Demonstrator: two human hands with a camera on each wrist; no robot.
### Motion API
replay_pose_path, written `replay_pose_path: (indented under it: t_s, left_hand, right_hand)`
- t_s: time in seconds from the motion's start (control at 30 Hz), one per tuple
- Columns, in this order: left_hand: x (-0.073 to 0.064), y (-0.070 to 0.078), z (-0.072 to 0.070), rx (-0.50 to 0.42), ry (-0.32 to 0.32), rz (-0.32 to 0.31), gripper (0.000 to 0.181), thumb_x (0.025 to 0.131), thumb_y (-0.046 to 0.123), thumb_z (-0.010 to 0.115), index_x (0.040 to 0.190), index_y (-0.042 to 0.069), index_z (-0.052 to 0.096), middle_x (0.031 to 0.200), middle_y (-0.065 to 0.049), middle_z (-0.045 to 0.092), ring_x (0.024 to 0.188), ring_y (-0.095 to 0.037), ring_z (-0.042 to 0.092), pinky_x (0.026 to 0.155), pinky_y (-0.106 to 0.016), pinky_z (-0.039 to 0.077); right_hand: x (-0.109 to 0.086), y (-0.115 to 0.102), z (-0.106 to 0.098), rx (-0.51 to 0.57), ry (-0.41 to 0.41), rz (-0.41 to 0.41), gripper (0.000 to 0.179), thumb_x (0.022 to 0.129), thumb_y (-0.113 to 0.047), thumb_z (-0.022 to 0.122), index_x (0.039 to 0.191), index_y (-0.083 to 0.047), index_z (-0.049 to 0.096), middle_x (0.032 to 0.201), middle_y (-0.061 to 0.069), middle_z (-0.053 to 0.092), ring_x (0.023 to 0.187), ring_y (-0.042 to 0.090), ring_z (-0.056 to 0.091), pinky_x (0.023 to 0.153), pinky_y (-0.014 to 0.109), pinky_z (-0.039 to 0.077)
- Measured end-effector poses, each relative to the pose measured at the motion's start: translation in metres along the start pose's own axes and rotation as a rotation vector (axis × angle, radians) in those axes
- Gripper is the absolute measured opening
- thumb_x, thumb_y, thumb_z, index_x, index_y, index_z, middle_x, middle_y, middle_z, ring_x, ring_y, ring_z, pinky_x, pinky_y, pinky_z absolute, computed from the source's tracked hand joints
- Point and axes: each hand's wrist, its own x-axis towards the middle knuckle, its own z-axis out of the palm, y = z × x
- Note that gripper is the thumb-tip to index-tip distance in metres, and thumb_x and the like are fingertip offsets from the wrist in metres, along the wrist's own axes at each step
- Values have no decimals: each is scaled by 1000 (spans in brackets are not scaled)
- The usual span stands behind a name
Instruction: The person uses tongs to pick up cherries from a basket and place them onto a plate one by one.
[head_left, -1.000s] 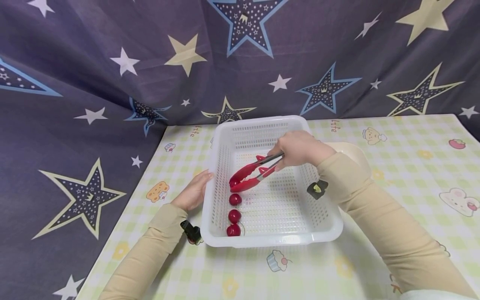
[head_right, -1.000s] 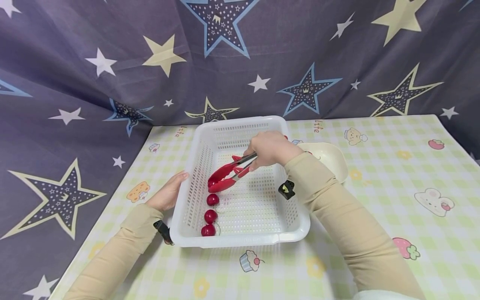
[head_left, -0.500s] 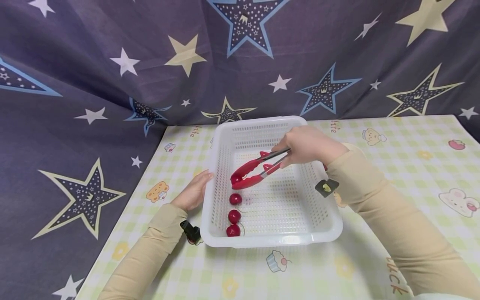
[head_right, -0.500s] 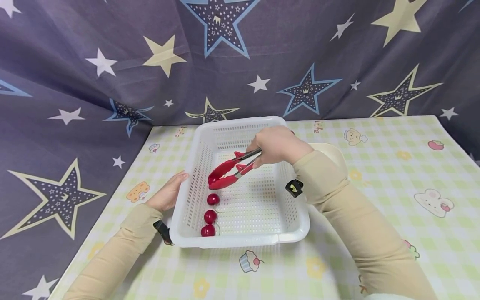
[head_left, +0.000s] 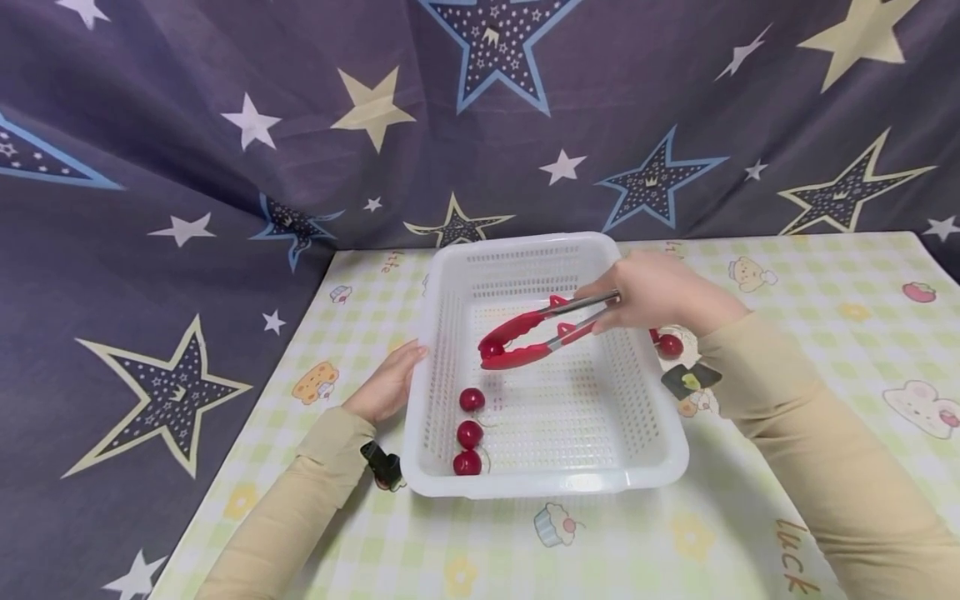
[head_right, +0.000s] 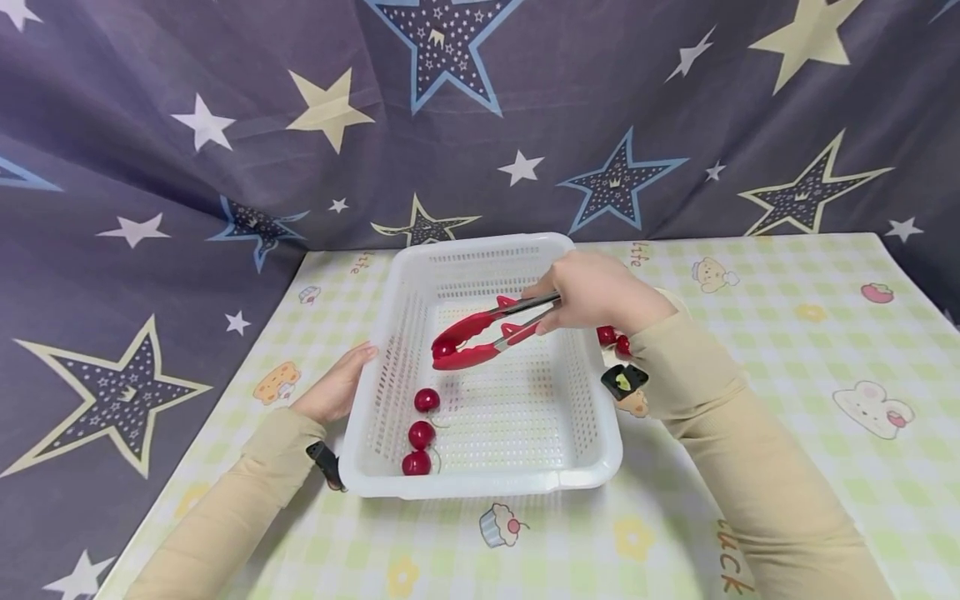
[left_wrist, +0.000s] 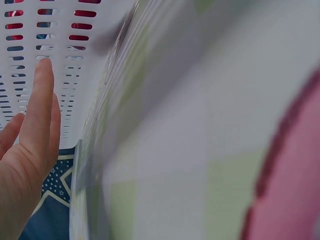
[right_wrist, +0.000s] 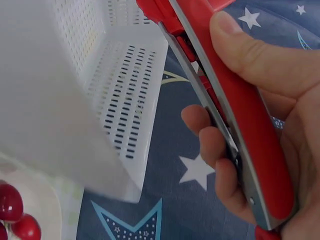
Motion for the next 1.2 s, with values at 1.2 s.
replay_pose_path:
  t_s: [1.2]
  left_hand:
    - [4,-1,3,-18,14,-2,58,101,27,35,147,-5,20,143,-30,33,112,-9,54,99,-26,47]
  right_hand:
    - [-96,69,16,-3,391,15,51,54,-19,89,103,-13,75,77,1,73,52,-2,37,46,19,29]
